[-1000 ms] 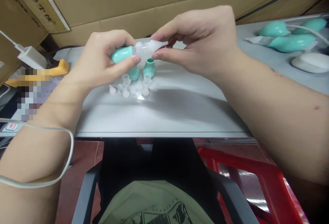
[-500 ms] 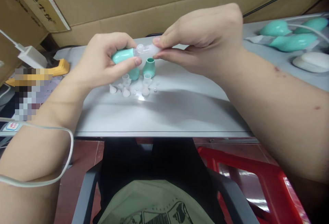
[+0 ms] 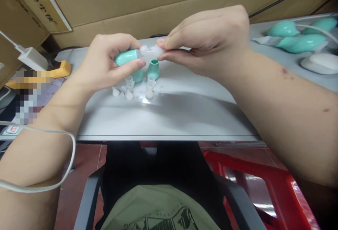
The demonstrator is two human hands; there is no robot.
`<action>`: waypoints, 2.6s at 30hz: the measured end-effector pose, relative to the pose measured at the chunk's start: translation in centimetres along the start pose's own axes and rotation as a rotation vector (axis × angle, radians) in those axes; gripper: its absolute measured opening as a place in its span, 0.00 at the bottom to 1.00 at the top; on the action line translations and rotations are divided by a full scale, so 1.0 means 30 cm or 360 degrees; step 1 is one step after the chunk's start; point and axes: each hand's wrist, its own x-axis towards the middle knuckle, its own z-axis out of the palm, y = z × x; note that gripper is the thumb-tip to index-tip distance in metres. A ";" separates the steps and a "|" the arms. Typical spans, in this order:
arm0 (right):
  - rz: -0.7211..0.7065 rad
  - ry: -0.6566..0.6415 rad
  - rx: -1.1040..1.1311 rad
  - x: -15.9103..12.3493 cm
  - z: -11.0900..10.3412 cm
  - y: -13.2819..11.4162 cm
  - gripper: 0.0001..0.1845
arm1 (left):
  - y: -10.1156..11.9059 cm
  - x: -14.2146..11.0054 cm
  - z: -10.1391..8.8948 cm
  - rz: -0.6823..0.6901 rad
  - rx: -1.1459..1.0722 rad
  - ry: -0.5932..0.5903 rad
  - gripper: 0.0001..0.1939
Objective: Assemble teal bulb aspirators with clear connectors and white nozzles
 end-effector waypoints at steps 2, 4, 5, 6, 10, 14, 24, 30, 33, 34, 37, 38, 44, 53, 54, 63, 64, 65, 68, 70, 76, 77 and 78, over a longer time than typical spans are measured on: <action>0.0010 0.0007 0.0005 0.001 -0.001 -0.004 0.16 | 0.008 -0.001 -0.002 0.0007 0.0008 0.0023 0.29; 0.0067 -0.0008 0.0021 0.004 -0.002 -0.013 0.17 | 0.011 -0.002 -0.002 0.0012 0.0032 0.0023 0.27; 0.0104 -0.0014 0.0037 0.007 -0.002 -0.018 0.17 | 0.013 -0.002 -0.002 0.0014 0.0043 0.0022 0.26; 0.0137 -0.0018 0.0057 0.010 -0.002 -0.022 0.17 | 0.014 -0.003 -0.002 0.0028 0.0052 0.0036 0.26; 0.0149 -0.0017 0.0085 0.021 0.001 -0.031 0.18 | 0.032 -0.007 -0.006 0.0033 0.0146 0.0112 0.16; 0.0158 -0.0053 0.0074 0.024 0.002 -0.030 0.21 | 0.049 -0.009 -0.014 0.0086 0.0224 0.0116 0.11; 0.0202 -0.0116 0.0195 0.015 0.006 -0.054 0.14 | 0.024 -0.013 -0.002 0.0163 0.0355 0.0122 0.13; 0.0262 -0.0065 0.0417 0.022 0.018 -0.075 0.15 | 0.003 -0.018 0.008 0.0233 0.0463 0.0183 0.15; 0.0290 -0.0097 0.0481 0.020 0.019 -0.077 0.13 | -0.012 -0.022 0.013 0.0282 0.0564 0.0193 0.18; 0.0292 -0.0109 0.0503 0.019 0.021 -0.074 0.13 | -0.013 -0.023 0.013 0.0287 0.0601 0.0187 0.20; 0.0318 -0.0126 0.0639 0.017 0.031 -0.061 0.13 | 0.006 -0.023 0.008 0.0204 0.0702 0.0095 0.24; 0.0337 -0.0133 0.0697 0.015 0.036 -0.057 0.14 | 0.016 -0.023 0.005 0.0156 0.0732 0.0054 0.25; 0.0473 -0.0106 0.0923 0.003 0.062 -0.062 0.20 | 0.051 -0.026 0.000 0.0207 0.0911 0.0062 0.29; 0.0357 0.0018 0.1270 0.035 0.094 -0.079 0.27 | -0.001 -0.022 0.027 0.0338 0.0524 0.0308 0.21; 0.0321 0.0081 0.1326 0.043 0.100 -0.085 0.29 | 0.002 -0.017 0.032 0.0341 0.0433 0.0379 0.20; 0.0437 0.0122 0.1301 0.066 0.092 -0.118 0.24 | -0.006 0.006 0.043 0.0290 -0.0325 0.0242 0.28; 0.0503 0.0029 0.1278 0.067 0.089 -0.128 0.25 | -0.014 0.006 0.049 0.0225 -0.0400 0.0217 0.29; 0.0560 -0.0066 0.1273 0.069 0.088 -0.141 0.25 | -0.023 0.006 0.059 0.0177 -0.0458 0.0203 0.29; 0.0622 -0.0188 0.1328 0.076 0.094 -0.188 0.24 | -0.064 0.017 0.107 0.0101 -0.0616 0.0242 0.34; 0.0624 -0.0194 0.1346 0.080 0.097 -0.213 0.24 | -0.100 0.034 0.142 0.0178 -0.0758 0.0371 0.40; 0.0599 -0.0197 0.1304 0.087 0.090 -0.207 0.23 | -0.224 0.113 0.202 0.0323 -0.1064 0.0389 0.56; 0.0598 -0.0183 0.1281 0.085 0.091 -0.197 0.24 | -0.242 0.125 0.207 0.0386 -0.1103 0.0483 0.60; 0.0596 -0.0149 0.1258 0.080 0.094 -0.186 0.24 | -0.255 0.135 0.210 0.0444 -0.1132 0.0577 0.64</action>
